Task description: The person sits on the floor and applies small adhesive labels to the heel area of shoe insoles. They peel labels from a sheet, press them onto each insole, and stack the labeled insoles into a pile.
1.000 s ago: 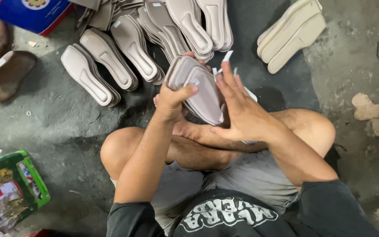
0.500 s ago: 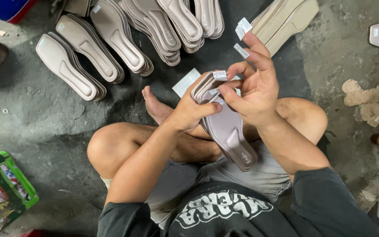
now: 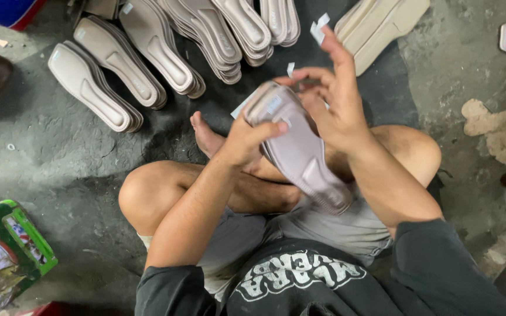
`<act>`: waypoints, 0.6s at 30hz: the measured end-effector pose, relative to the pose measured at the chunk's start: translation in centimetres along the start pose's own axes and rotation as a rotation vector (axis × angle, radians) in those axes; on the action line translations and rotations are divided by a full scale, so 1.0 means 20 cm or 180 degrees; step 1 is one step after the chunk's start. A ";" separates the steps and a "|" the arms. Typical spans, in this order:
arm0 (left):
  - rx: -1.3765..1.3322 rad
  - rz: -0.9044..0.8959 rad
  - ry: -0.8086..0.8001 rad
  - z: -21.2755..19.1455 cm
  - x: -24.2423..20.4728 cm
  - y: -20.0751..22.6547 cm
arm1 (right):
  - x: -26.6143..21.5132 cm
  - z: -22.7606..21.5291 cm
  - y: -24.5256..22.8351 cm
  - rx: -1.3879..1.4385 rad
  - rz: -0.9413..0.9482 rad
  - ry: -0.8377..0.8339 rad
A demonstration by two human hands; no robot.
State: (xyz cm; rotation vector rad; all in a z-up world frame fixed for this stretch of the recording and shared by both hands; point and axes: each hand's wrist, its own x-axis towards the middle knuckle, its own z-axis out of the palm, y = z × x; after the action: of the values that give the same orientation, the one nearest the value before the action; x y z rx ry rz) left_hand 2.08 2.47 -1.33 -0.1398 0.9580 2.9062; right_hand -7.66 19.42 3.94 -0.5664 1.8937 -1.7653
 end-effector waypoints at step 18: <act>-0.0530 0.0835 0.0593 -0.11 0.07 0.09 | -0.15 0.05 -0.13 -0.2551 -0.0022 -0.1234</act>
State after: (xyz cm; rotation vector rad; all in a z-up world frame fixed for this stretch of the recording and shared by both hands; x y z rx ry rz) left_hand 0.57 -0.14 -2.18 -0.3237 0.8110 3.2629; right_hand -4.78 20.14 6.62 -1.0927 2.2395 -0.7462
